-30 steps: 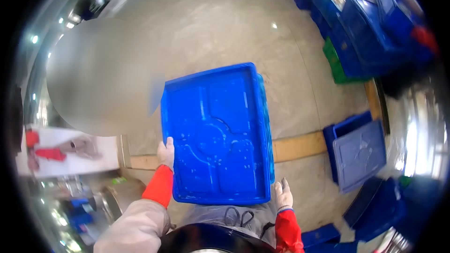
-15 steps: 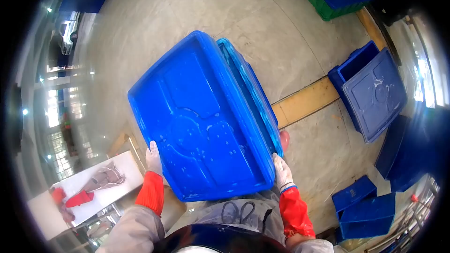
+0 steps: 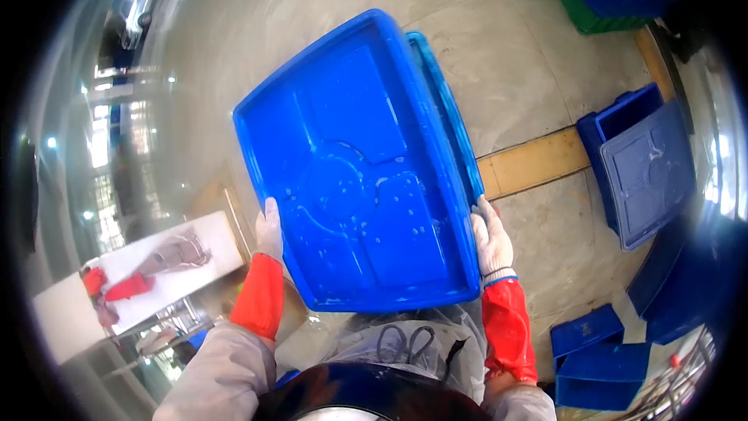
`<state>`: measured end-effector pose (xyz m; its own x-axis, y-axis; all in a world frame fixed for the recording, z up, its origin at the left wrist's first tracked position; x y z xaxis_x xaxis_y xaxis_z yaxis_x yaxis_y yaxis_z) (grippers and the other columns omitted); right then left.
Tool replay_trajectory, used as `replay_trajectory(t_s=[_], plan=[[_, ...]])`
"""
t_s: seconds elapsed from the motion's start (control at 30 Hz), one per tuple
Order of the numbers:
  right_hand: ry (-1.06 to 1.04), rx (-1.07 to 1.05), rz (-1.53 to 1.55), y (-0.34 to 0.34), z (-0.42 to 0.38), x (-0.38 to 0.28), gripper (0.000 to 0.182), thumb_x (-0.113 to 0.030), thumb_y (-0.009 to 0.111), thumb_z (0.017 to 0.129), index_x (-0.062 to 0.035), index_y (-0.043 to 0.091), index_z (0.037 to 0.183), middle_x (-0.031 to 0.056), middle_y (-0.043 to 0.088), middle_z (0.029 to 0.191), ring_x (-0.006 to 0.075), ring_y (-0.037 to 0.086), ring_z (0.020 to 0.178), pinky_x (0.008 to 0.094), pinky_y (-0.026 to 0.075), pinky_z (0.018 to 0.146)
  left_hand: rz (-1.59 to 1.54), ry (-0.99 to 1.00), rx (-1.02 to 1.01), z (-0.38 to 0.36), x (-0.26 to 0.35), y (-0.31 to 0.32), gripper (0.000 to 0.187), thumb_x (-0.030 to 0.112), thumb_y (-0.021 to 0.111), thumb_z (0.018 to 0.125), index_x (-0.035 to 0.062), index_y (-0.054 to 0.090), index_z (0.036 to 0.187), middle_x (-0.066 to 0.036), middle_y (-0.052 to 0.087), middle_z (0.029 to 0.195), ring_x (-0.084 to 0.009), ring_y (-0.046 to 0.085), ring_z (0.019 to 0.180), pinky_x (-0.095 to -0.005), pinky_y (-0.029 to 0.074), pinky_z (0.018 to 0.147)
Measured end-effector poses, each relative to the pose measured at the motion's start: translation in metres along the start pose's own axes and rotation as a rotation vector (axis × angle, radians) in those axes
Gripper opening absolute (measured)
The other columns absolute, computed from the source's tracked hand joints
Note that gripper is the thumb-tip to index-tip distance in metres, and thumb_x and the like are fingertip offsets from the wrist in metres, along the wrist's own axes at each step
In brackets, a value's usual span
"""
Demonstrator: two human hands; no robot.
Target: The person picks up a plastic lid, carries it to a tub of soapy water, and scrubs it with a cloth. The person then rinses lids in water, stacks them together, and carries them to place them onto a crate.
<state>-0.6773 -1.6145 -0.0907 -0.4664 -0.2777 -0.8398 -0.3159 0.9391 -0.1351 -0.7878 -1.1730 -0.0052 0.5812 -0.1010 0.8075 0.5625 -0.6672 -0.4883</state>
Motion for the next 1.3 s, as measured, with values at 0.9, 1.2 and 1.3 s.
replay_trajectory(t_s=[0.9, 1.2, 1.3], plan=[[0.192, 0.001, -0.075, 0.037, -0.011, -0.006, 0.063, -0.054, 0.039, 0.104, -0.0010, 0.063, 0.129, 0.0201, 0.067, 0.125, 0.0314, 0.058, 0.123, 0.0353, 0.039, 0.107, -0.110, -0.088, -0.142, 0.032, -0.041, -0.023, 0.056, 0.050, 0.045, 0.105, -0.0005, 0.064, 0.118, -0.009, 0.071, 0.104, -0.0185, 0.071, 0.083, -0.0300, 0.059, 0.073], [0.066, 0.045, -0.116, 0.004, 0.001, -0.042, 0.058, -0.047, 0.054, 0.101, -0.0019, 0.058, 0.137, 0.0186, 0.060, 0.139, 0.0302, 0.053, 0.133, 0.0355, 0.035, 0.114, -0.225, -0.183, -0.196, 0.005, 0.004, 0.005, 0.058, 0.049, 0.040, 0.107, -0.0002, 0.056, 0.134, -0.011, 0.066, 0.121, -0.0200, 0.066, 0.106, -0.0340, 0.054, 0.094], [0.009, 0.052, -0.169, -0.017, 0.020, -0.052, 0.059, -0.049, 0.053, 0.100, -0.0050, 0.057, 0.139, 0.0149, 0.059, 0.141, 0.0300, 0.054, 0.133, 0.0343, 0.038, 0.112, -0.258, -0.115, -0.182, 0.012, 0.001, 0.016, 0.060, 0.050, 0.040, 0.107, -0.0012, 0.053, 0.137, -0.012, 0.064, 0.126, -0.0206, 0.065, 0.110, -0.0336, 0.053, 0.096]])
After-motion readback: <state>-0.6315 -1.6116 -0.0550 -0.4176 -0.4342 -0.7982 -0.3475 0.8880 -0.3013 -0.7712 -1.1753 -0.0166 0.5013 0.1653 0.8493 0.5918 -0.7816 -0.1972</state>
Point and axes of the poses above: each hand's wrist, its own z-axis towards the middle knuckle, its own y-axis out of the palm, x = y × z, the point moved 2 cm from there along z, towards the middle knuckle
